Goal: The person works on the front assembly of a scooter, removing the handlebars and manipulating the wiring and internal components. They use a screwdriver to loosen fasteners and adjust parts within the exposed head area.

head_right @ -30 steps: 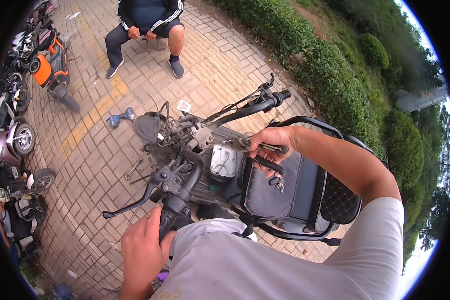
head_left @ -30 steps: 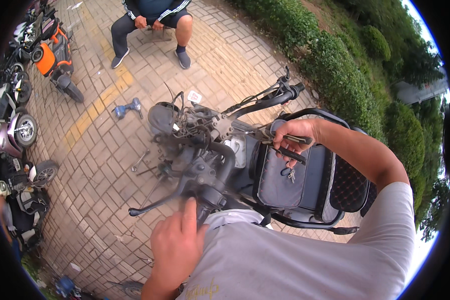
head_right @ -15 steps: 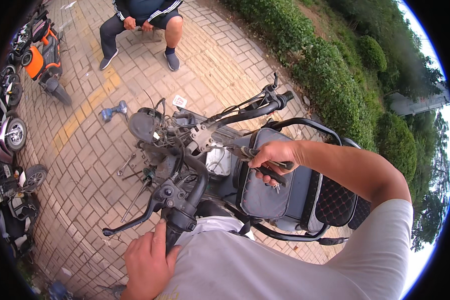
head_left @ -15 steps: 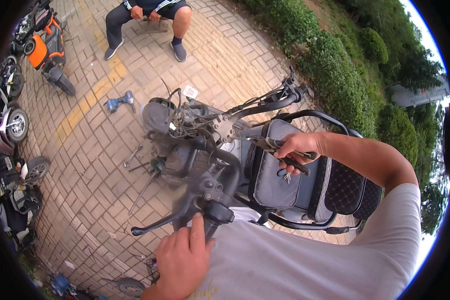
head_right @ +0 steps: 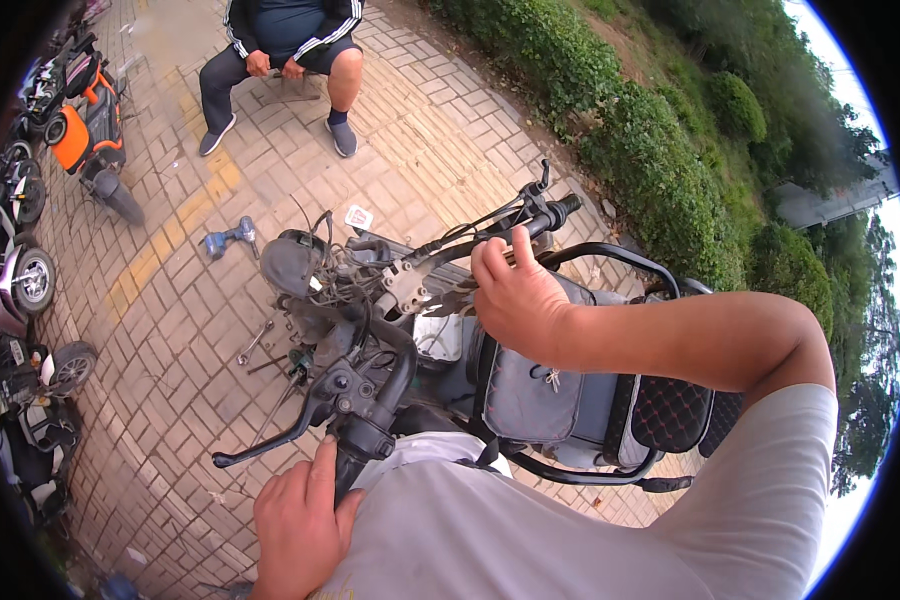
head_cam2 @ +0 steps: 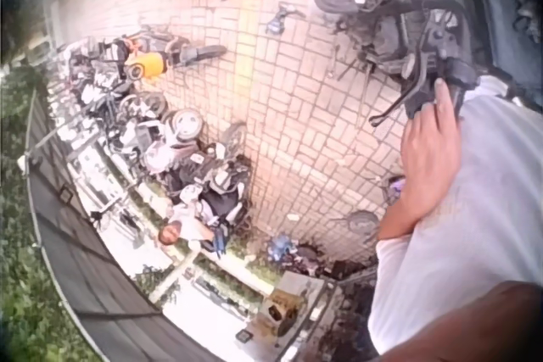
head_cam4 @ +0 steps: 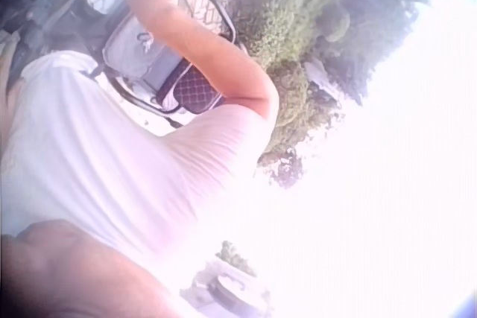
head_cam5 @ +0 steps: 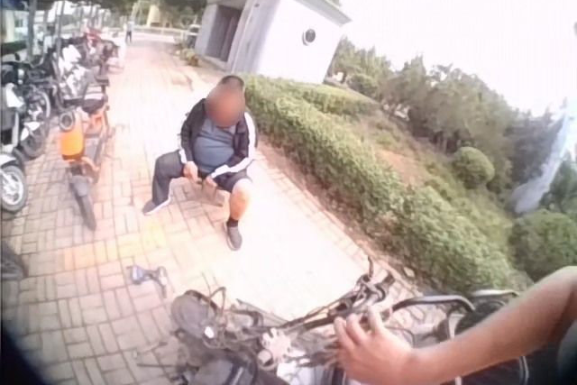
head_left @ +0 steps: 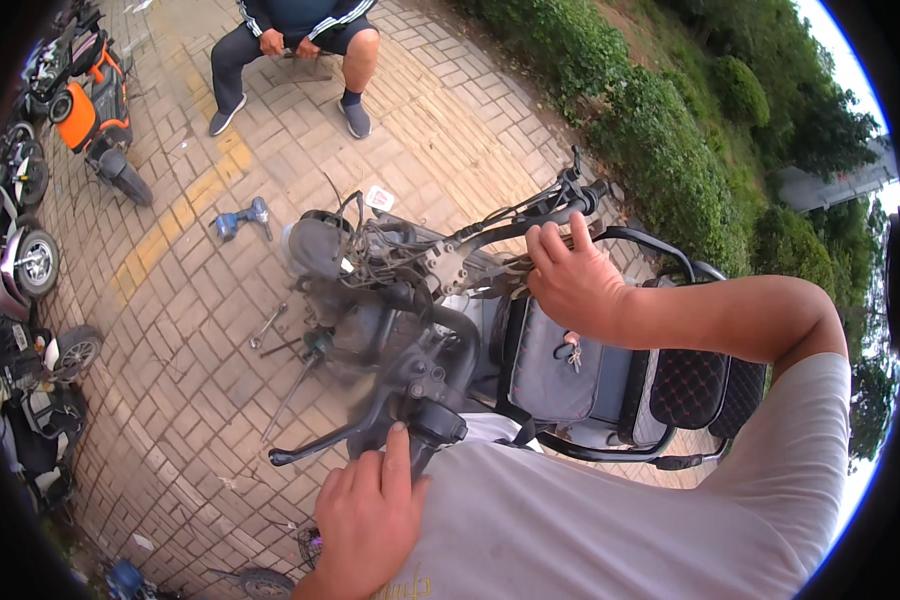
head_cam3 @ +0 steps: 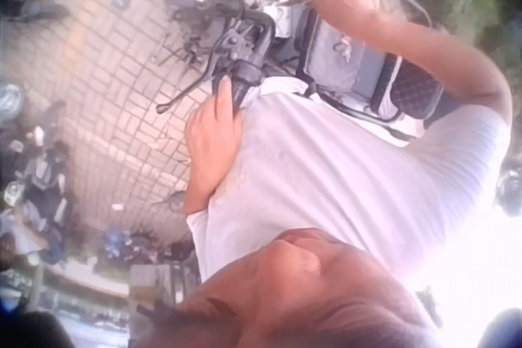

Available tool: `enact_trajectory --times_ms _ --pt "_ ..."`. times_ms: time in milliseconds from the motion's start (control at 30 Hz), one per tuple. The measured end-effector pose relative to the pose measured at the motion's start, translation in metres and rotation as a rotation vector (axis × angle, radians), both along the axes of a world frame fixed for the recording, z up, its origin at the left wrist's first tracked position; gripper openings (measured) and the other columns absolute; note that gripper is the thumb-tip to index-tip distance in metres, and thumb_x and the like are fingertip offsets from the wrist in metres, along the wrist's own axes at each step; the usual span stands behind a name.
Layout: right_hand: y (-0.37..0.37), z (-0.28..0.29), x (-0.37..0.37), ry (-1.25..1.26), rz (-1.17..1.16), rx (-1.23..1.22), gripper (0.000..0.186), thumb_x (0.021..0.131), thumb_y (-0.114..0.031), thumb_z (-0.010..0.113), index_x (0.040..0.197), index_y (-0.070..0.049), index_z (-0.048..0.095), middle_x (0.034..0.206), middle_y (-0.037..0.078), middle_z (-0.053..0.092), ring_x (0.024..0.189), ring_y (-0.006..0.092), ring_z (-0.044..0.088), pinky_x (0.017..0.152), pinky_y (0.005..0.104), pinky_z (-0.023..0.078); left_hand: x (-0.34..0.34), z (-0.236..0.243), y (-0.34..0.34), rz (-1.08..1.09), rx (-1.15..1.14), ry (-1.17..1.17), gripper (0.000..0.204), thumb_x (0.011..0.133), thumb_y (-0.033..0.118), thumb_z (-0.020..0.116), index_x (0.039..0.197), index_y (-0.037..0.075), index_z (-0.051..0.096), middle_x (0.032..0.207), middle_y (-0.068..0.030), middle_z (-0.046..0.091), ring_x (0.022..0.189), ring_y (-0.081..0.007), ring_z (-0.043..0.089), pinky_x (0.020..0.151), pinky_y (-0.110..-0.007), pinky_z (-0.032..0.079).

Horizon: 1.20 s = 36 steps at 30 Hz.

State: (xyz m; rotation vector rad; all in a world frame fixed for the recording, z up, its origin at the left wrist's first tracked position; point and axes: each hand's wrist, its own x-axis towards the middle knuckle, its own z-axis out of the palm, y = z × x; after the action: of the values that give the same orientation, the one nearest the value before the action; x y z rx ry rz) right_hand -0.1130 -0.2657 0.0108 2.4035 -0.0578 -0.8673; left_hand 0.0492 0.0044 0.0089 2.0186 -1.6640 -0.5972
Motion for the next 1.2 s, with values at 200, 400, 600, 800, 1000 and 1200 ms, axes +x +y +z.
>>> enact_trajectory --times_ms 200,400,600,800,1000,1200 --pt "0.012 -0.011 -0.051 -0.245 -0.360 0.055 0.026 0.081 -0.021 0.055 0.098 -0.003 0.064 0.143 0.023 0.031 0.133 0.0427 0.027 0.100 0.0711 0.017 -0.007 -0.007 0.006 0.034 0.058 0.001 0.066 0.067 0.021 0.076 0.123 -0.001 0.049 0.073 -0.0113 0.053 0.062 -0.0296 0.053 0.056 -0.040 0.041" --pt "0.018 -0.066 -0.138 -0.566 -1.186 0.432 0.025 0.076 -0.021 0.060 0.095 -0.006 0.063 0.120 0.018 0.049 0.115 0.0365 0.048 0.092 0.0542 0.040 -0.014 -0.012 0.007 0.083 0.042 -0.053 0.063 0.068 0.020 0.075 0.121 -0.001 0.050 0.075 -0.0130 0.055 0.065 -0.0305 0.055 0.057 -0.040 0.042" --pt "0.035 -0.265 -0.294 -0.922 -1.943 0.237 0.037 0.073 -0.028 0.067 0.101 -0.005 0.062 0.105 0.021 0.056 0.098 0.0372 0.057 0.086 0.0432 0.047 -0.021 -0.009 0.002 0.159 0.102 -0.029 0.059 0.070 0.020 0.073 0.121 0.000 0.050 0.083 -0.0200 0.058 0.074 -0.0387 0.057 0.063 -0.043 0.044" --pt "0.055 -0.330 -0.341 -1.052 -1.996 0.032 0.048 0.071 -0.026 0.070 0.112 -0.005 0.058 0.115 0.022 0.052 0.108 0.0380 0.052 0.091 0.0431 0.044 -0.033 0.006 -0.004 0.180 0.220 -0.197 0.058 0.075 0.020 0.070 0.123 -0.002 0.048 0.094 -0.0247 0.060 0.085 -0.0438 0.056 0.070 -0.046 0.045" --pt "0.051 -0.340 -0.341 -1.141 -1.608 -0.022 0.049 0.072 -0.022 0.069 0.115 -0.004 0.056 0.127 0.019 0.045 0.118 0.0358 0.043 0.097 0.0482 0.032 -0.048 0.009 -0.026 0.319 0.265 -0.167 0.048 0.073 0.021 0.073 0.113 0.000 0.056 0.084 -0.0212 0.063 0.076 -0.0405 0.060 0.065 -0.043 0.047" --pt "0.024 -0.210 -0.153 -1.674 -1.471 0.955 0.032 0.089 -0.026 0.055 0.084 0.005 0.060 0.069 0.019 0.061 0.062 0.0316 0.058 0.061 0.0408 0.045 -0.050 0.000 -0.020 0.411 0.171 -0.261 0.043 0.069 0.025 0.075 0.102 0.000 0.062 0.077 -0.0177 0.064 0.070 -0.0345 0.063 0.062 -0.039 0.048"
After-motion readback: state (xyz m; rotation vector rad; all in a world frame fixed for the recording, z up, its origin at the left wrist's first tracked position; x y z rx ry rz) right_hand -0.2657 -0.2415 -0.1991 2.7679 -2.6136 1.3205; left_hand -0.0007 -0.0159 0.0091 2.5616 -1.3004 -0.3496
